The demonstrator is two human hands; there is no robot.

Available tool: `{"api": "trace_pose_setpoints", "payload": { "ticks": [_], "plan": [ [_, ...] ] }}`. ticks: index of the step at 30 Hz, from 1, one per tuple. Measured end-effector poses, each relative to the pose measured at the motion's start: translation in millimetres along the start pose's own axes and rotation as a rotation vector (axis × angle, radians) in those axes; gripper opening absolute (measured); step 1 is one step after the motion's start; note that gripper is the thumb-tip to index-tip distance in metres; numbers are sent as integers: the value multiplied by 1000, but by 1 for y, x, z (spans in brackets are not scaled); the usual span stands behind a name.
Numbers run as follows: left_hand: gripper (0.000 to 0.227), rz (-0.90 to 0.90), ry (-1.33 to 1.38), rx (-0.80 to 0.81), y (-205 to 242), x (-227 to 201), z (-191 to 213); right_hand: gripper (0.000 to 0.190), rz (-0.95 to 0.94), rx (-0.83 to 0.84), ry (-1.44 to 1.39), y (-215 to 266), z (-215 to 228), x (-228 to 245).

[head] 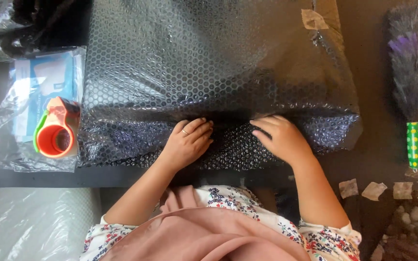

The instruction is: Dusting a blue bag and wrapping it in black bubble wrap, then sealing it with tape.

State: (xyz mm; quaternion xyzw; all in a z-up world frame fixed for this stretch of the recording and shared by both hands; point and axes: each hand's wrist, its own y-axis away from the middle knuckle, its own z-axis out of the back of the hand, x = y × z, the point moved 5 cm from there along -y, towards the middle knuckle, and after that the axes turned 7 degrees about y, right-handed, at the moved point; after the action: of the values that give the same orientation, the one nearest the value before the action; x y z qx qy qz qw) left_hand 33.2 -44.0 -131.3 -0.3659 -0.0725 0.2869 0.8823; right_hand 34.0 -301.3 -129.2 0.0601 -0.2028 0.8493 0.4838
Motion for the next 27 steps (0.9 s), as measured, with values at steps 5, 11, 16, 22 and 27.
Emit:
{"api": "trace_pose_setpoints", "payload": {
  "ticks": [5,11,16,22,27],
  "plan": [
    [44,198,96,59,23,20,3,39,-35,36,-106,-7,9,4],
    [38,481,186,267,32,36,1,74,-77,351,-59,5,8,20],
    [37,571,218,344,25,37,3,70,67,476,82,14,-13,54],
    [44,667,256,483,12,38,13,27,263,-37,158,10,2,58],
    [57,681,278,580,-4,36,24,17,298,-444,354,-18,34,56]
  ]
}}
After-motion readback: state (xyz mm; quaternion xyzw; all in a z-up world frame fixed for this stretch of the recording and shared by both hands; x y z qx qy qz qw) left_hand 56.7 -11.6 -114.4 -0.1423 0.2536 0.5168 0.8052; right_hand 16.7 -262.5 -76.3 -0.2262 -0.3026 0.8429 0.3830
